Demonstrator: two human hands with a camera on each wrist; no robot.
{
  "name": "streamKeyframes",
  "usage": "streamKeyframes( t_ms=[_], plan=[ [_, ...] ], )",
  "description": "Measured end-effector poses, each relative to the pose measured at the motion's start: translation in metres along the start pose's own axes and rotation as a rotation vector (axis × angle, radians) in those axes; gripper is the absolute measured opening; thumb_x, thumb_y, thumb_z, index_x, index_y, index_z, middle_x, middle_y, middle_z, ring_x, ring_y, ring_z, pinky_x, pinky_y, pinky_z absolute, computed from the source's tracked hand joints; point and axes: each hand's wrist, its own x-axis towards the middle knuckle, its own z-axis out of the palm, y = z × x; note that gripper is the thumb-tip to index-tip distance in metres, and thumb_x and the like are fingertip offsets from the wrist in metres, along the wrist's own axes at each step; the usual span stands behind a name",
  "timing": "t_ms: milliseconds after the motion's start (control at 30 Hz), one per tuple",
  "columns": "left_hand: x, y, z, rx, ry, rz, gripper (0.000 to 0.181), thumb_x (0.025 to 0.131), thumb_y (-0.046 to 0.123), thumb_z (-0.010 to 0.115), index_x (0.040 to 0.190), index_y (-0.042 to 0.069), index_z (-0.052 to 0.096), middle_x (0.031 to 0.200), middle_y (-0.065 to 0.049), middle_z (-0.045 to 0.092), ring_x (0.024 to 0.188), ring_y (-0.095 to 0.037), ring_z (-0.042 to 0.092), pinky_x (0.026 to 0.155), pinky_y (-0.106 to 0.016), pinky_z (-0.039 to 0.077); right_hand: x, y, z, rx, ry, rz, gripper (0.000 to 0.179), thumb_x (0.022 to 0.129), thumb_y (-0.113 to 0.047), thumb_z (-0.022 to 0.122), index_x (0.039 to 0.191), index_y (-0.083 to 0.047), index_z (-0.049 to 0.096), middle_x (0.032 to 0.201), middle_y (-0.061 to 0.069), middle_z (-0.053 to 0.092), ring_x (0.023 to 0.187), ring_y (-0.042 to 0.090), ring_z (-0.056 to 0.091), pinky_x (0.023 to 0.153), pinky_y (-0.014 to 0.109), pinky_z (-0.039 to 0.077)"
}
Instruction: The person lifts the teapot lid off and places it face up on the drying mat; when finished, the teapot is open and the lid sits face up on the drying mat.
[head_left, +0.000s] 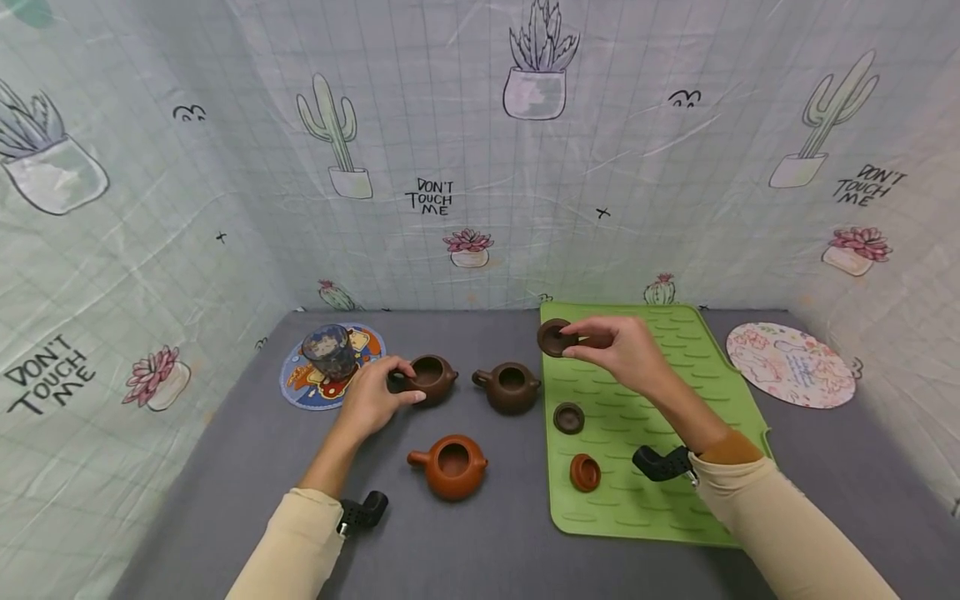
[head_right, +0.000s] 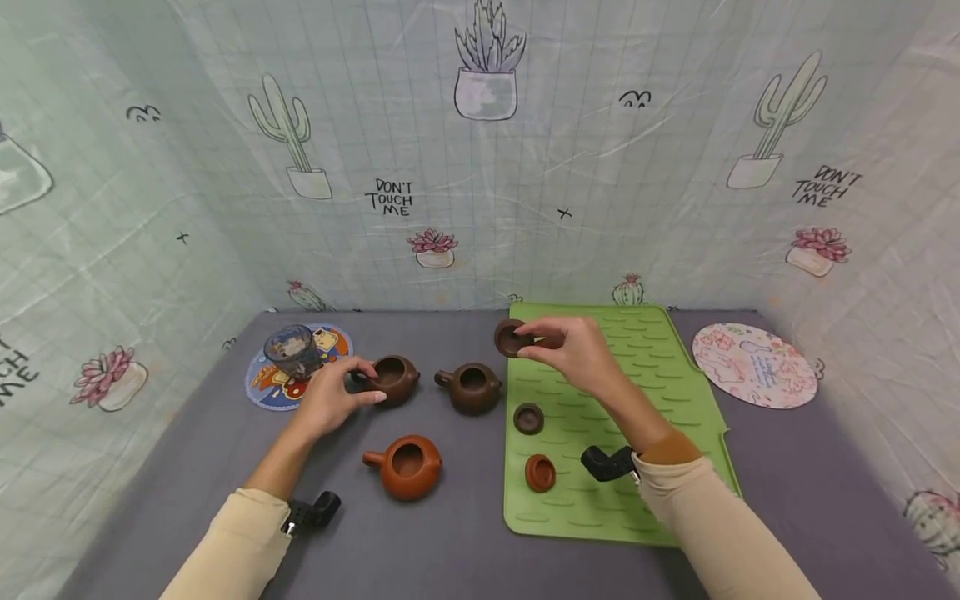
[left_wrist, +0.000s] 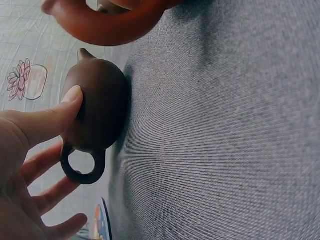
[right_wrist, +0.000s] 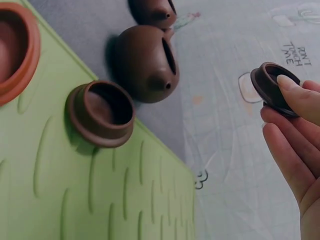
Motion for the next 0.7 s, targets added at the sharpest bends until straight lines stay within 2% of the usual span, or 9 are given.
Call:
streamKeyframes(
  t_ms=[333,700],
  plan=[
    [0.001,-0.001,-0.002,-0.006,-0.003,-0.002,0.03,0.077,0.023,0.09,0.099,0.014,0.072,0.111,-0.009,0.075,0.11,-0.033,0.067,0.099,-0.053,0.047,-0.008,0.018,0.005,-0.085,-0.049,0.046,0.027,0.087,-0.014,0.081,0.114,-0.013,0.078,0.111,0.012,0.079,0.091,0.023,0.079,0.071,0.019,0.06],
    [0.0,0.002,-0.002,-0.014,0.02,0.038,0.03,0.075,0.021,0.09,0.097,0.011,0.072,0.11,-0.01,0.075,0.107,-0.034,0.068,0.095,-0.053,0.048,-0.017,0.043,0.013,-0.173,-0.168,0.048,0.029,0.084,-0.006,0.081,0.113,-0.011,0.077,0.113,0.015,0.078,0.094,0.03,0.078,0.077,0.033,0.064]
  ],
)
